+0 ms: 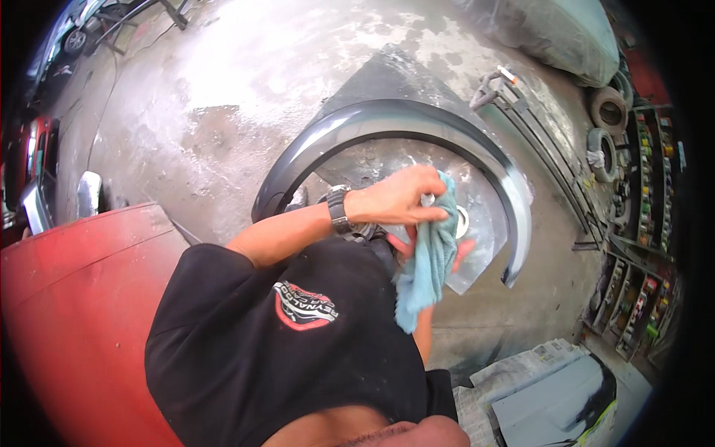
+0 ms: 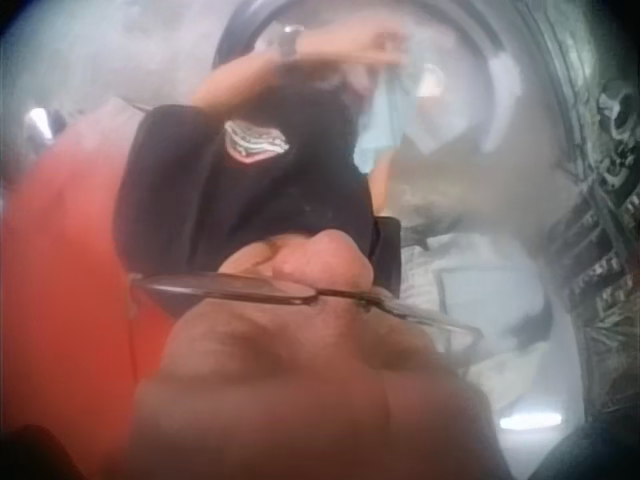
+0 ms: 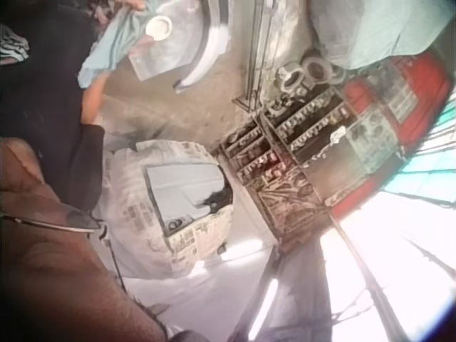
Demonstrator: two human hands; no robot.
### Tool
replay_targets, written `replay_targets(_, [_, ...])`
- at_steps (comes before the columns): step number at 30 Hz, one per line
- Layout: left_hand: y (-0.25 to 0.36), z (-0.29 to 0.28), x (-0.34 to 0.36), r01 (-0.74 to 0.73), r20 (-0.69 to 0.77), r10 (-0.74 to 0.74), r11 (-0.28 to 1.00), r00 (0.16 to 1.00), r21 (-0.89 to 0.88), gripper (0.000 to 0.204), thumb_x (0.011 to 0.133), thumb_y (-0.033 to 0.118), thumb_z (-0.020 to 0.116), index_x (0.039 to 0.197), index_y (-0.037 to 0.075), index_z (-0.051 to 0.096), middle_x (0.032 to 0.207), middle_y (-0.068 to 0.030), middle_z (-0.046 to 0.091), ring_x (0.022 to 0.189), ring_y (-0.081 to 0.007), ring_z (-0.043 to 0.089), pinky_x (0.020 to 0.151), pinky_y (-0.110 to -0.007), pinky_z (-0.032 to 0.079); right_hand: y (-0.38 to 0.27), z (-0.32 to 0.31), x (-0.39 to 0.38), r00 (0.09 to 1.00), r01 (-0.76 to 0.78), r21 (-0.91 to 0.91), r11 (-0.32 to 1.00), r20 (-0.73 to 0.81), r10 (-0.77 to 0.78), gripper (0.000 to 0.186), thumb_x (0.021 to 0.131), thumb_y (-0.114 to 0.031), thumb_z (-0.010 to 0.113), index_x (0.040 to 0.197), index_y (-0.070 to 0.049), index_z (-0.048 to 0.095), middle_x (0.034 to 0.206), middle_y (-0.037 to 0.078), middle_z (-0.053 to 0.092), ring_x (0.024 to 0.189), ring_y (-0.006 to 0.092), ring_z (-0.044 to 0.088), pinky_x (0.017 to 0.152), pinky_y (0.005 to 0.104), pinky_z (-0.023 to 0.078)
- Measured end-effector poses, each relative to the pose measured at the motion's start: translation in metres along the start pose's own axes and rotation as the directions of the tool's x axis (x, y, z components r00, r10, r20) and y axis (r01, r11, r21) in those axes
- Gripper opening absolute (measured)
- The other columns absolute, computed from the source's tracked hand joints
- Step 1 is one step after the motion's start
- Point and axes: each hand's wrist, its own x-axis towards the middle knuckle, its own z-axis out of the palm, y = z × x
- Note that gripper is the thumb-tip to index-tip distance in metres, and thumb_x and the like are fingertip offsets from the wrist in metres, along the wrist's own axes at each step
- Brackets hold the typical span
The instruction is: The person wipes down a car door panel with a cloth, then uses a sanding block to wet sand various car body components, dipping the block into a bucket of water repeatedly and wiping the surfaces with a cloth.
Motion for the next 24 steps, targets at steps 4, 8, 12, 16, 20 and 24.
replay_targets(4, [-0.063, -0.044, -0.009, 0.055, -0.392, 0.028, 0.979, 0.92, 0.199, 0.068, 0.078, 0.04, 0.086, 0.129, 0.005, 0.058, 0.12, -0.0154, 0.061, 0.111, -0.0265, 0.06, 0.093, -0.041, 0.051, -0.008, 0.016, 0.002, 0.994, -0.01, 0.459, 0.888, -0.092, 0.059, 0.095, 0.095, -0.066, 0.048, 0.162, -0.012, 0.009, 0.167, 0.017, 0.013, 0.153, 0.0396, 0.015, 0.118, 0.0705, 0.016])
replay_targets(8, [-0.197, -0.115, -0.048, 0.593, -0.764, -0.174, 0.743, 0.621, 0.312, 0.108, 0.072, 0.065, 0.079, 0.148, -0.001, 0.04, 0.144, -0.0282, 0.044, 0.134, -0.0394, 0.046, 0.111, -0.048, 0.039, 0.005, 0.012, 0.002, 0.944, 0.095, 0.215, 0.972, -0.331, -0.019, 0.092, 0.099, -0.061, 0.046, 0.16, -0.002, 0.012, 0.166, 0.019, 0.015, 0.154, 0.0394, 0.01, 0.12, 0.0665, 0.012])
replay_targets(12, [-0.328, -0.188, -0.122, 0.818, -0.829, -0.467, 0.575, 0.308, -0.02, 0.111, 0.082, 0.087, 0.04, 0.138, -0.007, 0.052, 0.144, -0.0349, 0.047, 0.137, -0.0425, 0.045, 0.116, -0.046, 0.033, 0.011, 0.005, -0.003, 0.796, -0.053, 0.025, 0.998, -0.603, 0.058, 0.082, 0.102, -0.06, 0.037, 0.156, 0.001, 0.028, 0.161, 0.017, 0.033, 0.15, 0.0362, 0.029, 0.121, 0.0589, 0.021])
replay_targets(16, [-0.372, -0.209, -0.17, 0.892, -0.566, -0.77, 0.434, 0.295, -0.126, 0.115, 0.086, 0.088, 0.012, 0.131, -0.006, 0.061, 0.139, -0.0351, 0.051, 0.139, -0.0449, 0.043, 0.116, -0.047, 0.031, 0.007, -0.011, -0.048, 0.601, -0.277, -0.087, 0.957, -0.793, 0.102, 0.08, 0.103, -0.064, 0.03, 0.148, 0.001, 0.043, 0.149, 0.016, 0.05, 0.136, 0.0279, 0.05, 0.114, 0.0499, 0.04])
replay_targets(20, [-0.361, -0.189, -0.156, 0.759, -0.634, -0.661, 0.627, 0.401, -0.174, 0.095, 0.091, 0.083, 0.022, 0.122, 0.009, 0.073, 0.135, -0.0274, 0.059, 0.132, -0.0425, 0.051, 0.113, -0.045, 0.036, -0.002, 0.024, -0.108, 0.655, -0.458, -0.419, 0.784, -0.755, -0.02, 0.086, 0.1, -0.065, 0.04, 0.151, 0.004, 0.036, 0.153, 0.02, 0.042, 0.14, 0.0344, 0.042, 0.117, 0.0454, 0.033])
replay_targets(24, [-0.351, -0.181, -0.169, 0.699, -0.74, -0.603, 0.665, 0.296, -0.263, 0.076, 0.093, 0.073, 0.042, 0.108, 0.007, 0.078, 0.111, -0.0231, 0.072, 0.111, -0.0387, 0.066, 0.098, -0.045, 0.048, -0.015, 0.037, -0.104, 0.667, -0.732, -0.68, 0.05, -0.729, -0.155, 0.076, 0.102, -0.055, 0.048, 0.15, 0.002, 0.039, 0.15, 0.02, 0.046, 0.139, 0.0336, 0.043, 0.117, 0.0448, 0.033])
